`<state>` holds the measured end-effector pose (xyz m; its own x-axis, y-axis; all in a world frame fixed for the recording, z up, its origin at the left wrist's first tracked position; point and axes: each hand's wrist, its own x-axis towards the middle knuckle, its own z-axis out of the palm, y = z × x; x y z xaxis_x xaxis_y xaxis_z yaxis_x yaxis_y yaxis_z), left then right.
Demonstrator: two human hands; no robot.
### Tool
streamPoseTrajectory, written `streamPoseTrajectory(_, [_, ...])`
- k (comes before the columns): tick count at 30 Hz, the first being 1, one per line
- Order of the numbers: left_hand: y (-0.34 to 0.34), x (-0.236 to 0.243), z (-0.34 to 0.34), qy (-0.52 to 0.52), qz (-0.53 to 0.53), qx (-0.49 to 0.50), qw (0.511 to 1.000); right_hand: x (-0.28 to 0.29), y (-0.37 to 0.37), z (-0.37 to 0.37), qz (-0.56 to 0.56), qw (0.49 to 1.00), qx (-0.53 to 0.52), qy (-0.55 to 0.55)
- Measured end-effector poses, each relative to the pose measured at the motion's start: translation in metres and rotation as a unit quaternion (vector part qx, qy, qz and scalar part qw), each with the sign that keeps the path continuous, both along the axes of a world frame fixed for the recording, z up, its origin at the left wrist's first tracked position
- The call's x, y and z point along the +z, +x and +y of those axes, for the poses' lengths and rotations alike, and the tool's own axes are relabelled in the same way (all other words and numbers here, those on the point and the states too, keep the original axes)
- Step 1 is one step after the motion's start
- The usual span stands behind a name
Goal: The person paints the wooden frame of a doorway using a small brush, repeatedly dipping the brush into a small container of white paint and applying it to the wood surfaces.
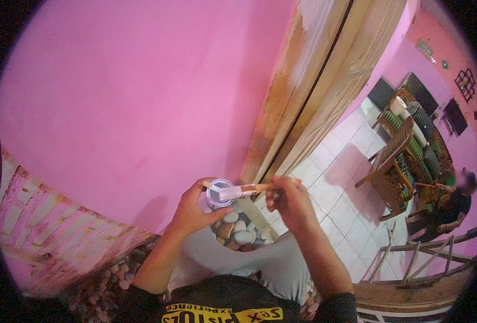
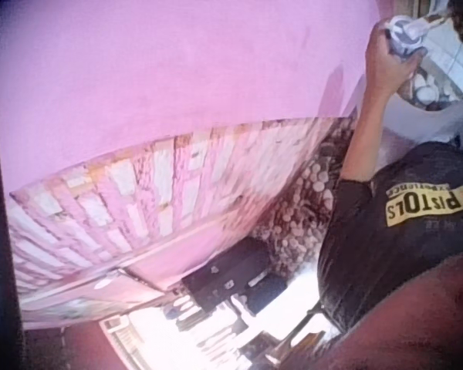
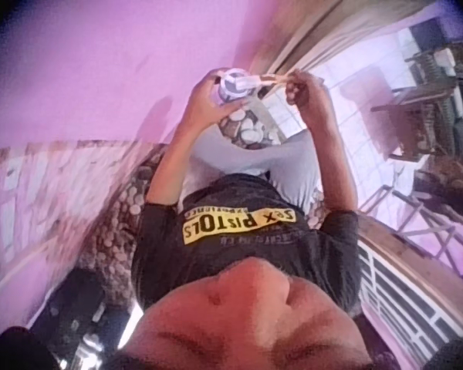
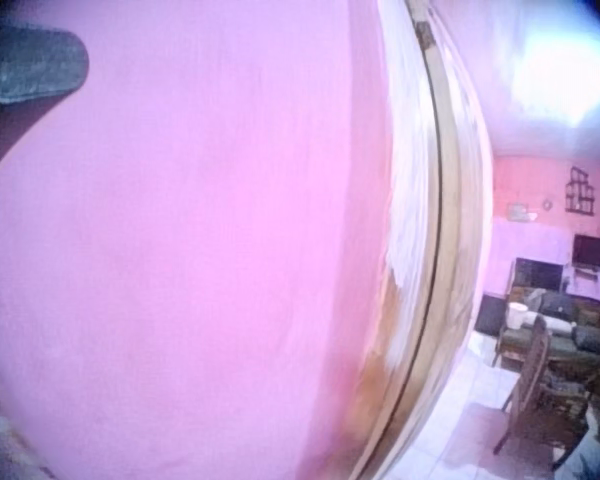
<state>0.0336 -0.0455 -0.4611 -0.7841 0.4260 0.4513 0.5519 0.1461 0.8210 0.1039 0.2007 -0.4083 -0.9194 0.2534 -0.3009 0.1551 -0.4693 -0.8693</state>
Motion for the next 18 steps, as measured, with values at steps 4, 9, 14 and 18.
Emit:
streamPoseTrajectory(4, [-0.003,0.008,0.000,0.002,-0.004,0.004,1.000,0.007,0.002,-0.010,0.015,1.000,-0.002,-0.023])
streamPoseTrajectory(9, [-0.013,0.015,0.006,0.006,-0.022,0.000,1.000,0.003,0.000,0.000,0.014,0.998,-0.004,-0.067])
streamPoseTrajectory(14, [-0.021,0.025,0.017,0.014,-0.040,-0.009,0.999,0.000,-0.002,0.007,0.034,0.994,-0.029,-0.102])
streamPoseTrajectory(18, [-0.021,0.033,0.022,0.023,-0.036,-0.009,0.999,0.004,-0.002,0.004,0.043,0.993,-0.045,-0.098])
